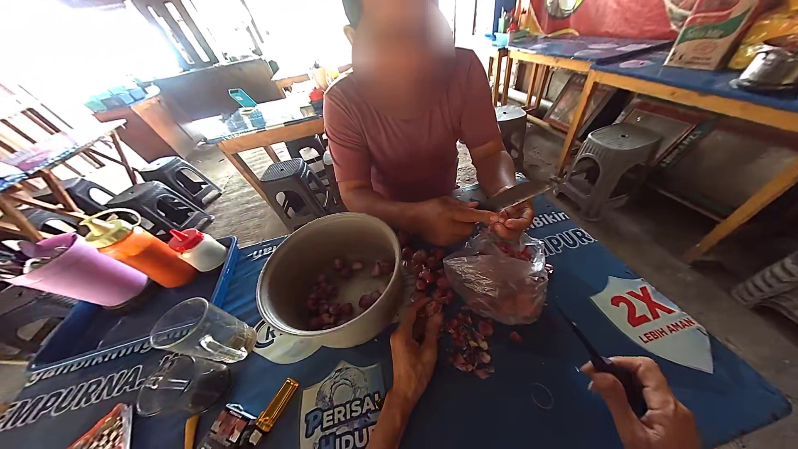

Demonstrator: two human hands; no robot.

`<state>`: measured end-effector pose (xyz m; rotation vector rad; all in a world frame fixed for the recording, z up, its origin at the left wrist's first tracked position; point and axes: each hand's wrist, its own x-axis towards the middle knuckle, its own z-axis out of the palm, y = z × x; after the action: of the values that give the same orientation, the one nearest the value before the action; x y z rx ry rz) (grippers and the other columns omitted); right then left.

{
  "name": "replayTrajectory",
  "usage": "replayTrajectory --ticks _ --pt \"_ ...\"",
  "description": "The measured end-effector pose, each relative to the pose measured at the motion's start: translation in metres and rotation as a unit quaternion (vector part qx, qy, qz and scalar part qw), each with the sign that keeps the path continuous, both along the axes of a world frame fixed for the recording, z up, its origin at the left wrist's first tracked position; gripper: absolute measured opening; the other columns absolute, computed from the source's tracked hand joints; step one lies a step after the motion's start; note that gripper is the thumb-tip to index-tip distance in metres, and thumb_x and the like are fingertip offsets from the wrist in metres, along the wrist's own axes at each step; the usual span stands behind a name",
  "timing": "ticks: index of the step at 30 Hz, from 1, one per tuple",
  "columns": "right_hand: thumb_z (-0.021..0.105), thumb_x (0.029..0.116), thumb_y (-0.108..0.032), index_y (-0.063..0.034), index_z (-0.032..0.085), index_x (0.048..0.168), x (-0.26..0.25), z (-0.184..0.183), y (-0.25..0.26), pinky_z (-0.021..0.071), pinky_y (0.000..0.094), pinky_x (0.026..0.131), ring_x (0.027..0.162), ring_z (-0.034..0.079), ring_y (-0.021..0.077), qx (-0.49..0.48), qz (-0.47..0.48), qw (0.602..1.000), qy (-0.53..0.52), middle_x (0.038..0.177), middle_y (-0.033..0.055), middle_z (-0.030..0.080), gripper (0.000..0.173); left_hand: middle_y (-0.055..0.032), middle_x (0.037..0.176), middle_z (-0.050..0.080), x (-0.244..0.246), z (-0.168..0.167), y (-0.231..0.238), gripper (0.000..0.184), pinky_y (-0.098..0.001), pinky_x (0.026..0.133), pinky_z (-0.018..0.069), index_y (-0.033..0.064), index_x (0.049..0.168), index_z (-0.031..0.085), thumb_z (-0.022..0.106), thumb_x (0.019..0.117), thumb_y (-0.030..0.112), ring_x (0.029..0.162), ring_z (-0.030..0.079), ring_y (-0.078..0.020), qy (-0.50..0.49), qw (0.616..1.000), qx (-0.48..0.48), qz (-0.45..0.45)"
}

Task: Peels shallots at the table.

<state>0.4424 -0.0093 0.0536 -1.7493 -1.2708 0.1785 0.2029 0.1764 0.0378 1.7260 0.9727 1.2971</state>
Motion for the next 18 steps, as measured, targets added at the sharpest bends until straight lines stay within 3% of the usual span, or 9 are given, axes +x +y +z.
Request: replayTrajectory --ticks 1,3,7,10,12,14,16,18 --pt "0.057 0.1033 -0.032 0.0082 0.055 0.112 -0.009 0.006 0.003 0.0571 0.029 0.064 0.071 0.068 0.0112 -0.003 0.026 0.998 0.05 0.09 0.0111 0.071 0.041 -0.0101 0.103 0.073 0.001 0.002 -0.003 0.036 -0.0258 0.072 0.062 -0.0091 0.126 0.058 0.064 0.0971 0.011 0.082 0.072 -0.0101 -0.037 0.999 -0.032 -0.015" --pt "0.059 0.1018 -0.03 0.005 0.053 0.113 -0.028 0.015 0.012 0.0545 0.0245 0.061 0.067 0.063 0.0057 -0.014 0.055 0.99 0.128 0.084 0.0046 0.069 0.037 -0.008 0.101 0.072 0.0 0.004 -0.007 0.04 -0.0243 0.072 0.0608 -0.009 0.126 0.055 0.068 0.0934 0.01 0.083 0.071 -0.0093 -0.081 0.993 -0.075 -0.033" --pt "0.044 0.1078 -0.043 -0.0003 0.06 0.128 -0.057 0.018 0.031 0.0496 0.0236 0.055 0.059 0.056 0.0022 -0.041 0.089 0.98 0.175 0.073 -0.0041 0.061 0.05 -0.0071 0.104 0.074 -0.002 0.008 -0.012 0.041 -0.0227 0.077 0.0599 -0.0091 0.129 0.061 0.069 0.0922 0.006 0.087 0.071 -0.0078 -0.118 0.985 -0.112 -0.052" --pt "0.045 0.1075 -0.04 -0.0077 0.072 0.117 -0.071 0.016 0.045 0.0455 0.0183 0.055 0.06 0.053 -0.0015 -0.044 0.097 0.973 0.204 0.071 -0.0095 0.059 0.043 -0.0056 0.104 0.075 -0.002 0.008 -0.014 0.036 -0.021 0.077 0.0588 -0.008 0.126 0.064 0.068 0.0928 0.005 0.086 0.071 -0.0057 -0.134 0.981 -0.112 -0.084" --pt "0.05 0.1048 -0.035 -0.0075 0.067 0.109 -0.079 0.02 0.052 0.0469 0.017 0.056 0.063 0.056 -0.0009 -0.065 0.114 0.964 0.23 0.076 -0.0077 0.061 0.033 -0.0053 0.105 0.075 -0.001 0.008 -0.015 0.039 -0.0199 0.074 0.0576 -0.0091 0.129 0.063 0.069 0.0927 0.004 0.082 0.069 -0.004 -0.141 0.978 -0.107 -0.108" --pt "0.051 0.1031 -0.031 -0.0064 0.062 0.11 -0.084 0.023 0.06 0.0482 0.0173 0.052 0.06 0.058 0.0011 -0.088 0.134 0.951 0.263 0.075 -0.006 0.063 0.028 -0.0074 0.109 0.075 0.0 0.006 -0.018 0.041 -0.0213 0.077 0.0587 -0.01 0.13 0.061 0.069 0.0928 0.004 0.086 0.071 -0.0051 -0.137 0.977 -0.108 -0.121" --pt "0.048 0.1031 -0.027 -0.006 0.061 0.118 -0.087 0.025 0.069 0.0463 0.0182 0.049 0.056 0.056 0.0027 -0.102 0.146 0.94 0.29 0.074 -0.0051 0.061 0.029 -0.0109 0.117 0.073 0.001 0.006 -0.019 0.042 -0.0237 0.087 0.0591 -0.0105 0.132 0.06 0.068 0.0941 0.005 0.097 0.072 -0.0076 -0.135 0.976 -0.109 -0.132" --pt "0.045 0.1054 -0.028 -0.007 0.056 0.136 -0.088 0.028 0.075 0.0457 0.0185 0.047 0.054 0.055 0.0034 -0.117 0.168 0.928 0.312 0.078 -0.0035 0.062 0.039 -0.014 0.125 0.07 0.002 0.005 -0.02 0.041 -0.0244 0.093 0.0575 -0.0111 0.133 0.059 0.066 0.0956 0.004 0.105 0.07 -0.009 -0.132 0.976 -0.105 -0.135"
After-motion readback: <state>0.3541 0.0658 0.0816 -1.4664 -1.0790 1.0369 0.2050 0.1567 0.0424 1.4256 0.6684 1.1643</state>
